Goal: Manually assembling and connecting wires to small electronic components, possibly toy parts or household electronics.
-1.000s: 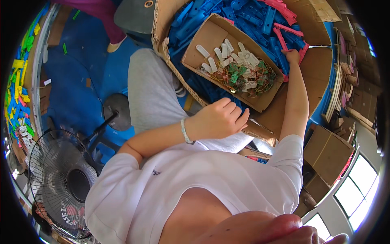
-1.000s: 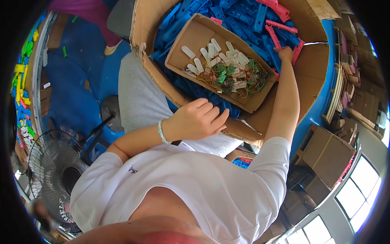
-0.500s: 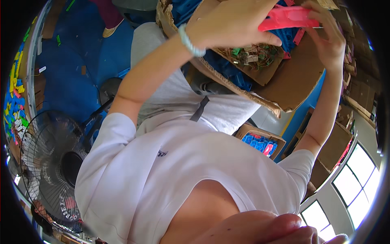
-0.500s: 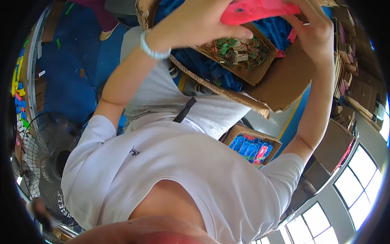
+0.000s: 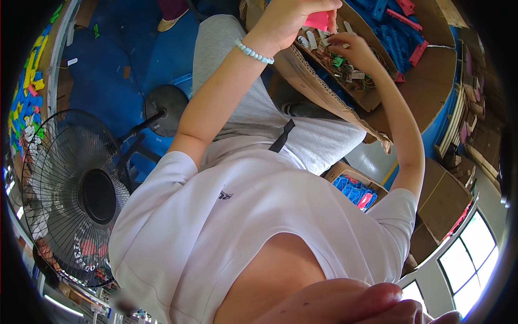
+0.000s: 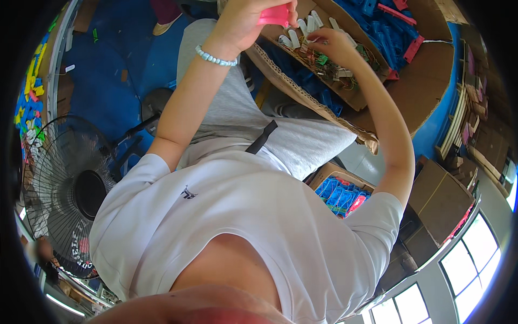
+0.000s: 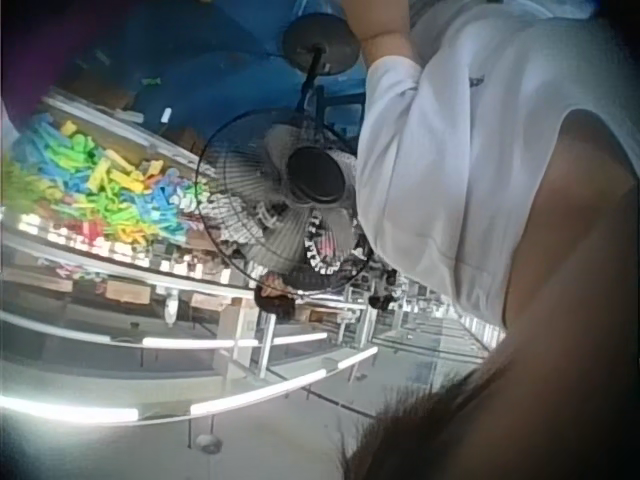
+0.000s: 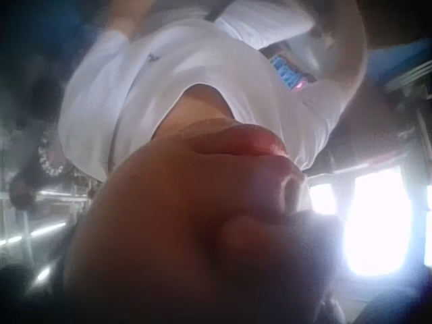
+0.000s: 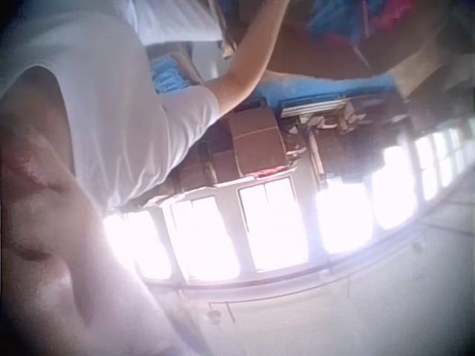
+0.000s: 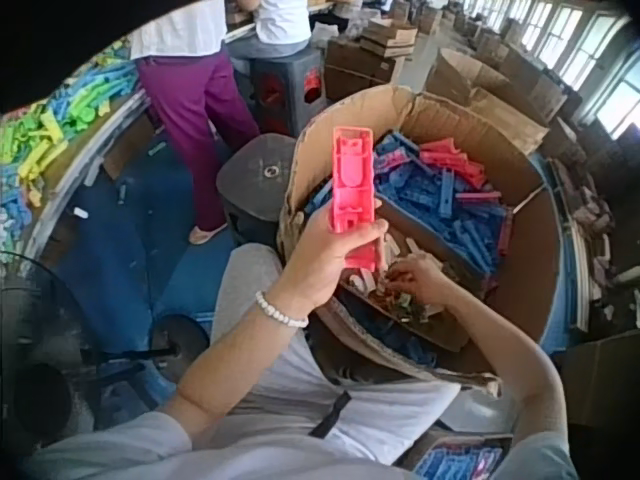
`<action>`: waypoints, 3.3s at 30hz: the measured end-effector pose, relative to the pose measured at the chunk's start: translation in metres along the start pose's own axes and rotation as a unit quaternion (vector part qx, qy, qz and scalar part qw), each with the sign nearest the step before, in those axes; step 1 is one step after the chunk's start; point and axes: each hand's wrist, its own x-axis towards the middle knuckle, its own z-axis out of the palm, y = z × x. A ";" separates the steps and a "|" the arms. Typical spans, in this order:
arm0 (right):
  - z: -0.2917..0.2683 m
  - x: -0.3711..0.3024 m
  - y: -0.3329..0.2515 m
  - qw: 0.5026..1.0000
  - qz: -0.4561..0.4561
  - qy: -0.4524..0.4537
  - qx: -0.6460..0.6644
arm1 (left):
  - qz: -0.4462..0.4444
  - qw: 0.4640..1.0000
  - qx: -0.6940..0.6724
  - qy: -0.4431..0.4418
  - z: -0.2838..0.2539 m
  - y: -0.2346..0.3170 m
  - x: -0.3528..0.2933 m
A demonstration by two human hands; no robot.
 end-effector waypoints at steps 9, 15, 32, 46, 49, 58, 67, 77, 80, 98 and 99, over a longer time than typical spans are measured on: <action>0.072 0.055 0.003 0.999 0.021 -0.037 -0.016 | 0.019 0.999 -0.038 -0.022 -0.003 0.000 0.000; 0.016 0.032 -0.015 0.981 -0.006 0.177 0.081 | 0.063 0.997 0.035 0.032 0.002 -0.001 -0.005; -0.048 -0.081 -0.124 0.870 -0.147 0.437 0.176 | 0.229 0.896 0.380 -0.015 0.092 0.010 0.002; -0.044 -0.108 -0.121 0.786 -0.099 0.532 0.298 | 0.182 0.949 0.241 -0.093 0.108 -0.028 0.015; -0.040 -0.110 -0.126 0.789 -0.092 0.528 0.300 | 0.203 0.946 0.244 -0.069 0.110 -0.032 0.015; -0.033 -0.116 -0.135 0.760 -0.113 0.569 0.294 | 0.254 0.933 0.256 -0.016 0.120 -0.043 0.006; -0.035 -0.120 -0.131 0.752 -0.102 0.571 0.312 | 0.282 0.922 0.262 -0.030 0.113 -0.052 0.016; -0.046 -0.127 -0.162 0.829 -0.102 0.462 0.297 | 0.108 0.991 -0.017 -0.079 0.116 -0.042 0.002; -0.047 -0.125 -0.160 0.821 -0.094 0.484 0.289 | 0.106 0.990 -0.019 -0.095 0.117 -0.045 0.001; -0.053 -0.135 -0.171 0.833 -0.056 0.454 0.310 | 0.238 0.965 -0.014 -0.113 0.116 -0.044 -0.005; -0.054 -0.135 -0.171 0.831 -0.058 0.456 0.312 | 0.238 0.965 -0.015 -0.113 0.116 -0.045 -0.007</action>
